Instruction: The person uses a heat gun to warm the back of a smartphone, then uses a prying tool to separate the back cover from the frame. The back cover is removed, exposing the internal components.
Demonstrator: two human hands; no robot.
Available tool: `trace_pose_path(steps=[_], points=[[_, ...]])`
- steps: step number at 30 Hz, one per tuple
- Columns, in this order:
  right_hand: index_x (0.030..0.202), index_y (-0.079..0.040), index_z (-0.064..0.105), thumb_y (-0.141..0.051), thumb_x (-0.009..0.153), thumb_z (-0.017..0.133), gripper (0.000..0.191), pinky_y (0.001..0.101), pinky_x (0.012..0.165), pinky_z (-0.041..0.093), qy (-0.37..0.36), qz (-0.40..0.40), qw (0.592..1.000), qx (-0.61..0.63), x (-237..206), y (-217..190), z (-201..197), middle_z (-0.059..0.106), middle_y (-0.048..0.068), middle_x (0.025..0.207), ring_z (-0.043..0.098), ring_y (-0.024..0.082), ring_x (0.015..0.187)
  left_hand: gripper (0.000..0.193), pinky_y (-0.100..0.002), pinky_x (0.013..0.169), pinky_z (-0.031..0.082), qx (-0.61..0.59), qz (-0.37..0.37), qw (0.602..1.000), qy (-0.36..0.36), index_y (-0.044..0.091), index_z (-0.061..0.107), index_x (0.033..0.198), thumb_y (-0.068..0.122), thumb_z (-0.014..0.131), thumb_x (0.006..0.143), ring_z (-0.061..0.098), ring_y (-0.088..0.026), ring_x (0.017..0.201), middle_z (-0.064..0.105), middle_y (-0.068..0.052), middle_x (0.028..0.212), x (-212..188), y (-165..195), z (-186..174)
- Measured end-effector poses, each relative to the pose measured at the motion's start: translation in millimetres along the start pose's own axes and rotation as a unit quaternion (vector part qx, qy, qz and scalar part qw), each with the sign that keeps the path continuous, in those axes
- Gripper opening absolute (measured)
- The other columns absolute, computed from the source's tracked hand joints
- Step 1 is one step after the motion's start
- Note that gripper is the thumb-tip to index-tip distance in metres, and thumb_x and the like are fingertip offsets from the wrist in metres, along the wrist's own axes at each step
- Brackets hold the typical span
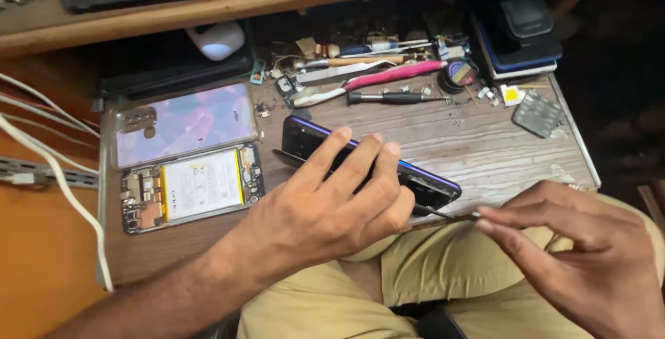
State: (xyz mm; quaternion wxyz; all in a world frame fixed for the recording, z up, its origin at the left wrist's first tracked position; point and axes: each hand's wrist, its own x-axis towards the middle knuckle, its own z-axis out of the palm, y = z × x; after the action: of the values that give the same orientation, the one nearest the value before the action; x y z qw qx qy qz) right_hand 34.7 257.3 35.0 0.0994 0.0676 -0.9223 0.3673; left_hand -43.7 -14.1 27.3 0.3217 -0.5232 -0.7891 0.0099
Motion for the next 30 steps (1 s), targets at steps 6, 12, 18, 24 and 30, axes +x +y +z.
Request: trace_pose_path(steps=[6, 12, 18, 24, 30], points=[[0.101, -0.009, 0.077, -0.005, 0.079, 0.083, 0.023, 0.0173, 0.057, 0.056, 0.029, -0.030, 0.998, 0.056, -7.8, 17.1, 17.5, 0.078, 0.001, 0.092, 0.076, 0.008, 0.079, 0.025, -0.047, 0.111, 0.049, -0.021, 0.000, 1.000, 0.001, 0.013, 0.053, 0.119, 0.025, 0.062, 0.100, 0.064, -0.030, 0.124, 0.065, -0.014, 0.128, 1.3, 1.2, 3.2], [0.088, -0.008, 0.075, -0.004, 0.075, 0.083, 0.016, 0.0200, 0.055, 0.058, 0.003, -0.085, 0.996, 0.036, -2.5, 22.6, 29.6, 0.077, 0.000, 0.083, 0.078, 0.009, 0.076, 0.022, -0.047, 0.110, 0.050, -0.012, 0.001, 1.000, -0.001, 0.012, 0.052, 0.117, 0.025, 0.062, 0.102, 0.064, -0.029, 0.124, 0.065, -0.013, 0.128, 3.8, 1.0, 3.1], [0.083, -0.014, 0.066, -0.012, 0.087, 0.086, 0.020, 0.0301, 0.053, 0.045, -0.015, -0.198, 0.978, -0.069, -3.7, 31.4, 28.3, 0.065, -0.004, 0.076, 0.061, 0.010, 0.061, 0.020, -0.047, 0.110, 0.050, -0.014, 0.005, 1.000, -0.010, 0.013, 0.052, 0.116, 0.025, 0.061, 0.104, 0.063, -0.029, 0.125, 0.065, -0.013, 0.128, 2.5, 1.1, 5.0], [0.089, -0.009, 0.073, -0.006, 0.080, 0.081, 0.013, 0.0334, 0.047, 0.042, 0.013, -0.284, 0.950, -0.133, -3.8, 26.1, 26.7, 0.064, -0.001, 0.074, 0.056, 0.015, 0.056, 0.019, -0.047, 0.110, 0.050, -0.007, 0.014, 1.000, -0.014, 0.012, 0.051, 0.114, 0.024, 0.060, 0.103, 0.063, -0.030, 0.126, 0.065, -0.014, 0.130, 3.0, -0.2, 3.6], [0.091, -0.010, 0.074, -0.007, 0.080, 0.083, 0.015, 0.0172, 0.054, 0.058, -0.057, -0.102, 0.989, 0.092, 8.3, 33.7, 24.1, 0.079, -0.002, 0.090, 0.075, 0.008, 0.079, 0.019, -0.048, 0.109, 0.050, -0.025, 0.012, 0.999, -0.016, 0.012, 0.051, 0.113, 0.024, 0.060, 0.102, 0.062, -0.032, 0.126, 0.064, -0.016, 0.130, 3.9, -0.4, 2.9]])
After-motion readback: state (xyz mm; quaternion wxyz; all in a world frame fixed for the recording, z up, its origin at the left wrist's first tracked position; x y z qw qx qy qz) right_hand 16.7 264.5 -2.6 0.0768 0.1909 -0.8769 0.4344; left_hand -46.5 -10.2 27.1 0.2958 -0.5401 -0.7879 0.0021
